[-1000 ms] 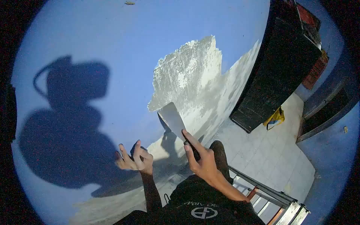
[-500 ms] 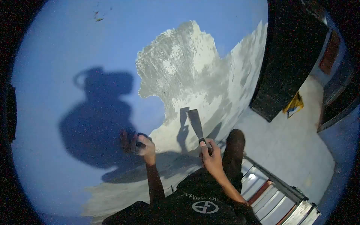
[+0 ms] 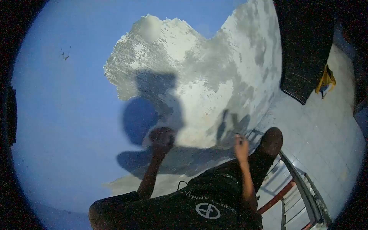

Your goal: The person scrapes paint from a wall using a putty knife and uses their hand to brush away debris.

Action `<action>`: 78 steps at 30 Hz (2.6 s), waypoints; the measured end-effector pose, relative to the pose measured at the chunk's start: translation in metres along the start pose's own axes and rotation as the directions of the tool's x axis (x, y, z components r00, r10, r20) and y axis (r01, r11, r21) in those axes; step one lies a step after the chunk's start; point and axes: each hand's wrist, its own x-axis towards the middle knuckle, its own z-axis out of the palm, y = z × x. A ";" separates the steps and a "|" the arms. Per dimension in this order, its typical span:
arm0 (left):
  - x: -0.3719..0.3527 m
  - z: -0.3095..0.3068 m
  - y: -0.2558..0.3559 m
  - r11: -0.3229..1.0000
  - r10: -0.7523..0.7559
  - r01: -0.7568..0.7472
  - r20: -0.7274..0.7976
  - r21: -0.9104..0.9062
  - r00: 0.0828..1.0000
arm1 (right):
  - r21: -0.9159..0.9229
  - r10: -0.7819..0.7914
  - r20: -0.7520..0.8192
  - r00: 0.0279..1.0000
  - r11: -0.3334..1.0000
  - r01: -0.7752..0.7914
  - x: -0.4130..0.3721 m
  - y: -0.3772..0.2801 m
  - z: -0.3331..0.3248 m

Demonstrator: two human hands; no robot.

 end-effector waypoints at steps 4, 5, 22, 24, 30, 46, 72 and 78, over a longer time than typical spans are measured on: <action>-0.005 0.019 0.015 0.961 -0.009 0.048 0.140 -0.274 0.990 | 0.036 0.280 -0.148 0.948 0.960 -0.278 -0.017 0.123 -0.031; 0.005 0.007 0.021 0.951 -0.032 0.066 0.117 -0.302 0.993 | 0.046 0.270 -0.138 0.953 0.963 -0.266 -0.017 0.119 -0.028; 0.002 0.050 0.103 0.530 0.062 0.640 0.778 -0.557 0.625 | 0.280 0.607 0.229 0.761 0.708 -0.648 -0.014 0.103 -0.023; 0.004 0.057 0.117 0.509 -0.007 0.670 0.776 -0.541 0.631 | 0.144 0.339 0.085 0.937 0.926 -0.348 -0.017 0.127 -0.016; 0.036 0.034 0.126 0.255 -0.381 0.724 0.621 -0.641 0.685 | 0.325 0.154 0.695 0.703 0.804 -0.498 0.004 -0.123 -0.017; 0.076 0.021 0.082 -0.248 -0.824 0.456 0.434 -0.855 0.365 | 0.317 -0.125 0.768 0.629 0.927 -0.202 0.008 -0.219 0.036; 0.081 0.026 0.055 0.018 -0.740 0.557 0.364 -0.831 0.566 | 0.338 -0.126 0.682 0.721 0.928 -0.157 0.018 -0.233 0.060; 0.088 0.030 0.059 0.133 -0.747 0.429 0.194 -0.893 0.636 | 0.246 -0.048 0.717 0.696 0.951 -0.187 0.014 -0.222 0.053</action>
